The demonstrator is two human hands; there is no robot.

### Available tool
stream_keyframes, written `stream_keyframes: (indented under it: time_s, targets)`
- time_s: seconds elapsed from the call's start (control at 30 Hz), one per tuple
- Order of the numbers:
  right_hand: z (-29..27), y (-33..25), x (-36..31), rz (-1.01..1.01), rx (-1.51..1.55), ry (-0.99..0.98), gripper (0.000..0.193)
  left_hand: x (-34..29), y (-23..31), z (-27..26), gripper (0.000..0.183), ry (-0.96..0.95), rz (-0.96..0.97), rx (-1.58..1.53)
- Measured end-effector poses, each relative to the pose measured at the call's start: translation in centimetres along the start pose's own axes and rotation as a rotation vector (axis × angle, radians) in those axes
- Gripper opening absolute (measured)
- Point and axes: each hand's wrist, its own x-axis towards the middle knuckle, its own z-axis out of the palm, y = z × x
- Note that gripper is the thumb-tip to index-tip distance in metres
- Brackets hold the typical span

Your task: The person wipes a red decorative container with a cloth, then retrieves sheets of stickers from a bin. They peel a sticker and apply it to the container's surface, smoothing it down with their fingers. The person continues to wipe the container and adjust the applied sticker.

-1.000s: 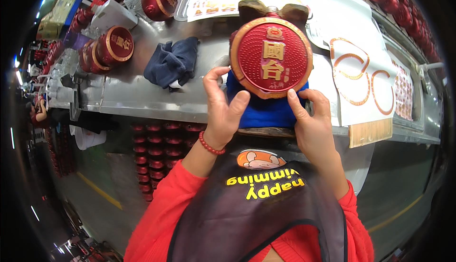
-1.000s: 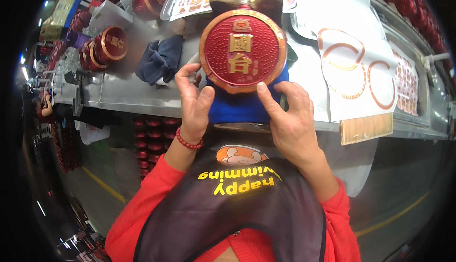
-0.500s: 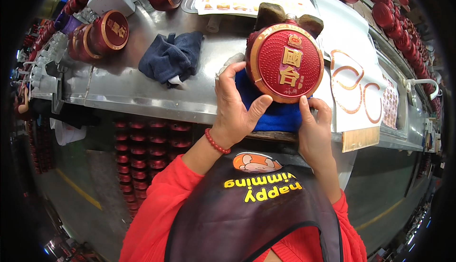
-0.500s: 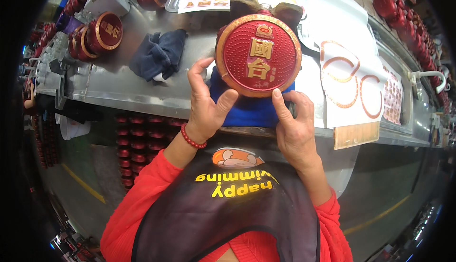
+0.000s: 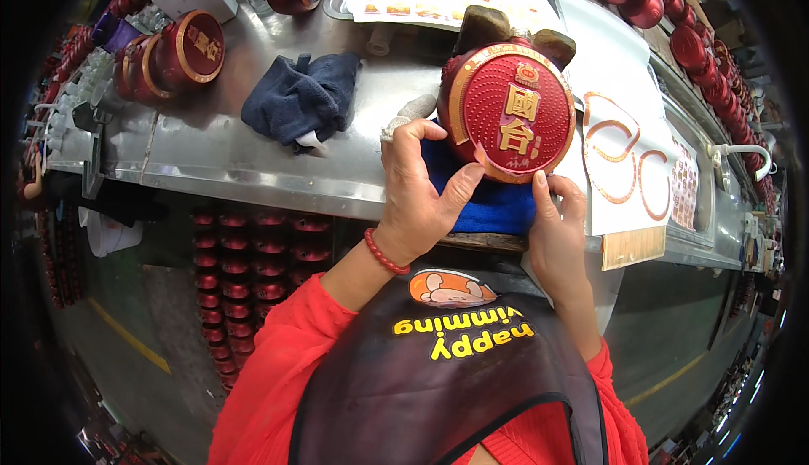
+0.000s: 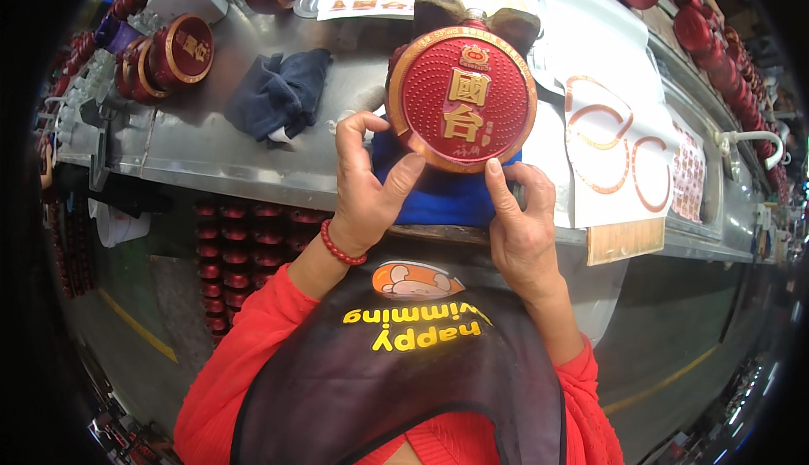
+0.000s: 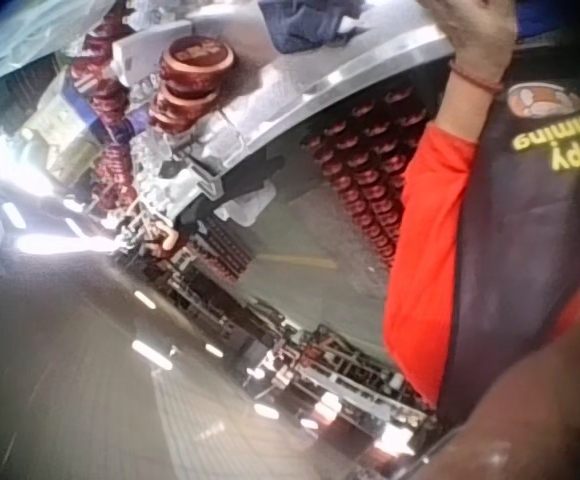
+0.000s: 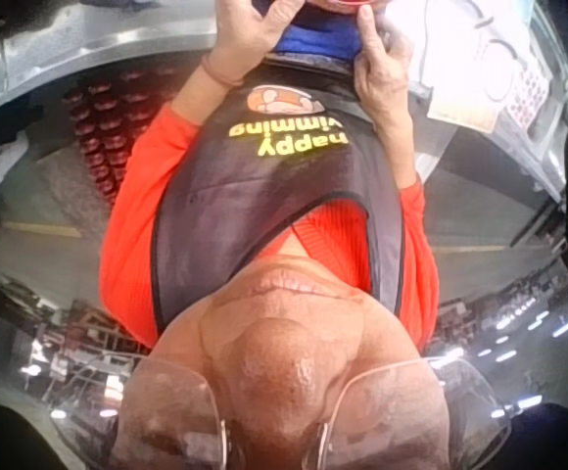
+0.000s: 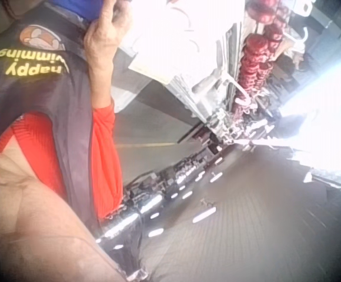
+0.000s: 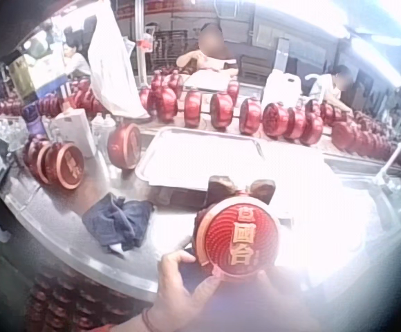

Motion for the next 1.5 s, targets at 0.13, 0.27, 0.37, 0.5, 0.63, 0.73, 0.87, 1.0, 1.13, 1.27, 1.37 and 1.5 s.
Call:
stream_keyframes:
  time_s: [0.13,0.27,0.37,0.5,0.63,0.73,0.87,1.0,1.13,1.27,1.37,1.5]
  targets:
    - [-0.1,-0.1,0.0,-0.008,0.022,0.011,0.067,0.3,-0.4,0.0,0.065,0.106,0.276,0.197]
    - [0.0,-0.1,0.1,0.002,0.038,0.028,0.080,0.2,-1.0,-0.9,0.074,0.132,0.500,0.507]
    - [0.0,-0.1,0.1,-0.003,0.041,0.026,0.078,-1.3,-0.3,-1.0,0.074,0.064,0.448,0.624]
    - [-0.2,-0.1,0.3,-0.021,0.037,0.020,0.077,-2.0,0.6,-1.2,0.082,-0.035,0.516,0.587]
    - [-0.4,-0.1,0.5,-0.055,0.027,0.019,0.077,1.1,0.1,-2.3,0.083,0.052,0.472,0.327]
    - [-0.5,-0.2,0.5,-0.042,0.061,0.007,0.077,3.4,-0.5,-2.5,0.085,0.007,0.390,0.401]
    - [-0.6,-0.4,0.4,-0.002,0.083,-0.004,0.078,3.6,-0.2,-2.0,0.078,-0.013,0.405,0.451]
    - [-0.6,-0.4,0.4,0.011,0.089,-0.009,0.078,3.5,-0.1,-1.9,0.077,-0.038,0.403,0.492]
    - [-0.6,-0.5,0.6,0.014,0.106,-0.004,0.078,3.9,0.2,-2.3,0.079,-0.048,0.425,0.582]
    - [-0.6,-0.4,0.7,-0.006,0.096,0.007,0.078,4.3,0.1,-2.5,0.082,-0.026,0.419,0.496]
    - [-0.5,-0.2,0.6,-0.022,0.080,0.009,0.077,3.6,-0.1,-2.2,0.083,-0.010,0.443,0.554]
    - [-0.2,0.0,0.4,-0.033,0.060,0.023,0.076,1.3,-0.1,-1.8,0.078,-0.003,0.432,0.636]
